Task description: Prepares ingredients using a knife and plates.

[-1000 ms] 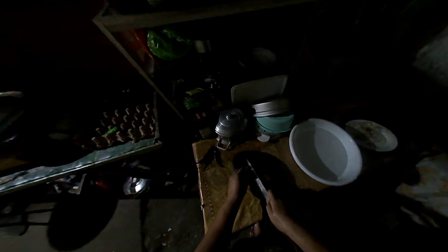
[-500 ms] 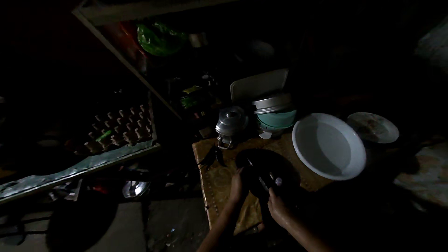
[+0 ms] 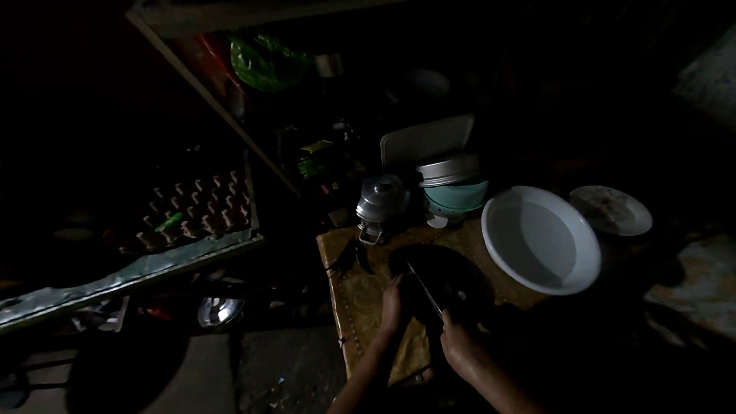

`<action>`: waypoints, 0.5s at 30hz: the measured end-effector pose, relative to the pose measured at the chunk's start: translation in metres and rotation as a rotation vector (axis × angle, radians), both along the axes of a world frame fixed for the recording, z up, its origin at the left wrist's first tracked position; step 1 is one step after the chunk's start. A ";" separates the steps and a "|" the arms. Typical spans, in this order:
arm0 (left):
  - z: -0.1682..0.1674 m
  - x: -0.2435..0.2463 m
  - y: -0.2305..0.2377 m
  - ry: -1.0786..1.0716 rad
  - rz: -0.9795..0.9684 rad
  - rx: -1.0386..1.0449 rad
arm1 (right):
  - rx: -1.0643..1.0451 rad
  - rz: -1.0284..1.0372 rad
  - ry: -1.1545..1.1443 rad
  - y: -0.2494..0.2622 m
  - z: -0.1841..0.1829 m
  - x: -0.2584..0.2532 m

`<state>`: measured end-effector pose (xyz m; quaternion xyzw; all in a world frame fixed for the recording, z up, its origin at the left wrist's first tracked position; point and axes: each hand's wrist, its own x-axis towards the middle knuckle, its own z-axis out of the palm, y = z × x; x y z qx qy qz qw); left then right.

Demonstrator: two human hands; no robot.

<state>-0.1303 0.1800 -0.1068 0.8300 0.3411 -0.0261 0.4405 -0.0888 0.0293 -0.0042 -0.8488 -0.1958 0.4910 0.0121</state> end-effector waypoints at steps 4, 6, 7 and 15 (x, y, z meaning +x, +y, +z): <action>-0.003 0.000 0.000 -0.019 0.004 0.015 | 0.026 0.016 -0.004 0.008 -0.014 0.005; -0.003 -0.001 0.000 -0.038 0.004 0.024 | 0.053 0.045 -0.028 0.013 -0.031 0.006; -0.004 -0.001 0.001 -0.052 0.006 0.026 | 0.058 0.047 -0.047 0.016 -0.037 0.007; -0.003 -0.001 0.000 -0.047 0.036 -0.027 | 0.069 0.019 -0.057 -0.002 -0.032 0.010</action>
